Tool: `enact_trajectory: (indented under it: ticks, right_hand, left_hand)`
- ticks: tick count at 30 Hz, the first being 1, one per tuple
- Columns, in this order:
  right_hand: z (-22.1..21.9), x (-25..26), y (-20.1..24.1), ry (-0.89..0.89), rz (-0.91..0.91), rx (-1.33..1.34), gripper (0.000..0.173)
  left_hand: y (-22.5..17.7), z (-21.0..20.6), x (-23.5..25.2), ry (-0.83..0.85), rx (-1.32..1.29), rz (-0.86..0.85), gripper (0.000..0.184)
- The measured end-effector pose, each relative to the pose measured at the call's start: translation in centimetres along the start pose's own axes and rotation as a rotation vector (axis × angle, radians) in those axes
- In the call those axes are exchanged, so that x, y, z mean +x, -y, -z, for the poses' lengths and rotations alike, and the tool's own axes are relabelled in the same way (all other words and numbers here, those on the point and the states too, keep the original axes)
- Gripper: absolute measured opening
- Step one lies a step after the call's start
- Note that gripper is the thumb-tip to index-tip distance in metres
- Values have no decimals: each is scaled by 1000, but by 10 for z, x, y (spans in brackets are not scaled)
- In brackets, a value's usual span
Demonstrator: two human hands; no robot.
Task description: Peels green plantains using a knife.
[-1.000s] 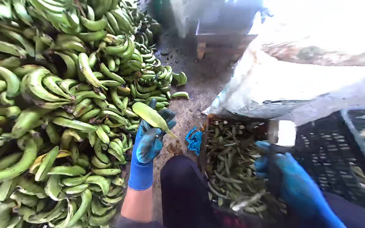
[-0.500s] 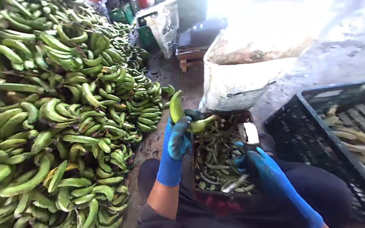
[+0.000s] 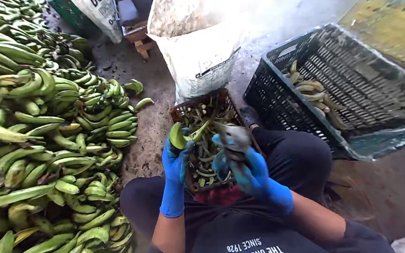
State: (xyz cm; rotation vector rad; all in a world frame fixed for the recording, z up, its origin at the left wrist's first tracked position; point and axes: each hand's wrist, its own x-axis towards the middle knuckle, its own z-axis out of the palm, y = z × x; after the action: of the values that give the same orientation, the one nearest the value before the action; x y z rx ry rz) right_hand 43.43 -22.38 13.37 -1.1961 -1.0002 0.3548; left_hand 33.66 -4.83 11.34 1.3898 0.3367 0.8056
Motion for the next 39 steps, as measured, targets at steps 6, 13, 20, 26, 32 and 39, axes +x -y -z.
enact_trajectory:
  ticks: [6,13,20,26,32,39]
  right_hand:
    - [21,-8,-44,249,-804,-155,39]
    - [72,92,-9,262,-513,179,45]
    - [65,112,-22,491,-602,-190,46]
    - [68,108,-31,556,-687,-304,45]
    - [105,101,-37,224,-747,-226,40]
    - [98,118,-49,188,-89,-621,48]
  left_hand:
    - [-16,4,6,15,-196,109,56]
    - [-33,-4,69,122,-392,294,42]
    - [-21,-7,94,-126,-55,325,52]
    - [6,-5,89,3,20,450,62]
    - [8,6,89,122,-175,541,51]
    - [-8,-9,86,113,-309,464,48]
